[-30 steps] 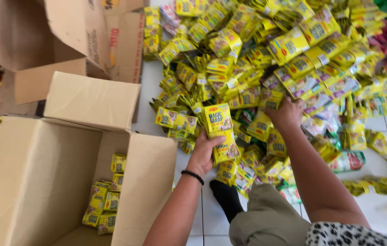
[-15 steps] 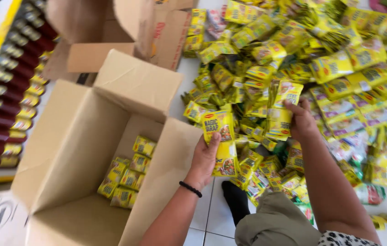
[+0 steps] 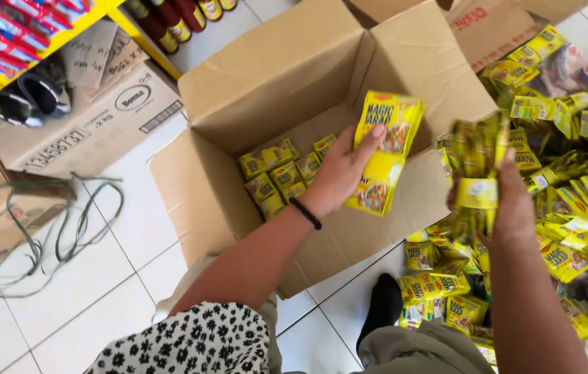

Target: The person picks up seasoning packets from a large pile on the floor and places them into cardboard boxes.

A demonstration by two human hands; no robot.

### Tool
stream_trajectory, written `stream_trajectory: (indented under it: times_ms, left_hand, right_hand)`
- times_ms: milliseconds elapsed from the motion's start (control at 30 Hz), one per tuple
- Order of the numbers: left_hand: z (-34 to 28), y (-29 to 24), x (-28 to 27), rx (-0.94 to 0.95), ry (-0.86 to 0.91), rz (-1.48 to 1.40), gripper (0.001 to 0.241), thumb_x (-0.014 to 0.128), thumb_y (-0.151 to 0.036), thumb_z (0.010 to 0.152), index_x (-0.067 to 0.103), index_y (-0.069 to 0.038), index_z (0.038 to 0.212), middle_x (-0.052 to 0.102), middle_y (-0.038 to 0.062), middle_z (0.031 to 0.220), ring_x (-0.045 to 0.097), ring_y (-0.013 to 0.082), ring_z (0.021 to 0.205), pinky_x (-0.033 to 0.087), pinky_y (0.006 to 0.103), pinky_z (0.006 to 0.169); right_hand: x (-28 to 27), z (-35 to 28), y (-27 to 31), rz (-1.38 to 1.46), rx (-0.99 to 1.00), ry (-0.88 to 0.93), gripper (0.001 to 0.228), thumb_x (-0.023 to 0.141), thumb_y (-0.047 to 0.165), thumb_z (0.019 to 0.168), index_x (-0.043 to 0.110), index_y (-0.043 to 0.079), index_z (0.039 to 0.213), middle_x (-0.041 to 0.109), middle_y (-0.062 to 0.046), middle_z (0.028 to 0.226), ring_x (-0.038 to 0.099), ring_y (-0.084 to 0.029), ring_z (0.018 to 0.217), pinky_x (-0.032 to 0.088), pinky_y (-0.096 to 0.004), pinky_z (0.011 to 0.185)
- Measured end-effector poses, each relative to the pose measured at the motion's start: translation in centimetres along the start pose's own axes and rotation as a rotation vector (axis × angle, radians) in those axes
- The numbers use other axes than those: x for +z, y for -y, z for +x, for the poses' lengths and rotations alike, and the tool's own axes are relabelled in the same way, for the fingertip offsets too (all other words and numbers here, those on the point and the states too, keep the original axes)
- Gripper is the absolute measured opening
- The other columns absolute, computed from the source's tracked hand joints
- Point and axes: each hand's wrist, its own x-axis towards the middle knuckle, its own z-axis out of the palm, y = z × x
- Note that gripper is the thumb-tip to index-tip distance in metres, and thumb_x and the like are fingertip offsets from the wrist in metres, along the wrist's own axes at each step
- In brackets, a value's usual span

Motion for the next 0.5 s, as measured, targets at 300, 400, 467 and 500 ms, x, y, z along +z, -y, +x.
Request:
stream_trajectory:
  times_ms: [300, 400, 467, 500]
  left_hand:
    - [5.3, 0.8, -7.9, 0.063, -0.191, -0.038, 0.055, 0.06, -0.053, 0.099, 0.058, 0.0, 0.113, 0.069, 0.007, 0.101, 0.064, 0.0102, 0.088, 0.056, 0.0285, 0.081]
    - [6.9, 4.9, -11.0, -0.084, -0.289, 0.027, 0.061, 0.067, -0.053, 0.094, 0.057, 0.004, 0.111, 0.071, 0.013, 0.099, 0.065, 0.0142, 0.085, 0.058, 0.0337, 0.076]
    - [6.9, 5.8, -12.3, -0.234, -0.277, -0.114, 0.061, 0.069, -0.051, 0.09, 0.059, 0.004, 0.113, 0.072, 0.013, 0.101, 0.068, 0.0175, 0.086, 0.06, 0.0364, 0.075]
    - [6.9, 6.2, -12.7, -0.378, -0.26, -0.257, 0.062, 0.071, -0.05, 0.085, 0.061, 0.003, 0.116, 0.073, 0.013, 0.103, 0.072, 0.0208, 0.087, 0.062, 0.0391, 0.074]
  right_hand:
    - [13.5, 9.7, -2.0, 0.247, 0.017, 0.22, 0.046, 0.05, 0.034, 0.103, 0.057, 0.004, 0.137, 0.071, -0.011, 0.123, 0.07, -0.023, 0.107, 0.057, -0.04, 0.1]
    - [12.4, 13.6, -6.7, 0.177, -0.078, 0.187, 0.061, 0.059, 0.006, 0.087, 0.041, 0.001, 0.145, 0.063, -0.013, 0.131, 0.067, -0.024, 0.119, 0.056, -0.041, 0.109]
    - [12.9, 13.8, -7.4, 0.101, -0.115, 0.224, 0.071, 0.062, 0.0, 0.084, 0.037, 0.001, 0.15, 0.061, -0.013, 0.136, 0.065, -0.023, 0.123, 0.055, -0.039, 0.109]
    - [13.0, 13.9, -7.7, 0.023, -0.16, 0.26, 0.081, 0.065, -0.006, 0.081, 0.033, 0.0, 0.156, 0.059, -0.013, 0.14, 0.063, -0.023, 0.127, 0.055, -0.038, 0.109]
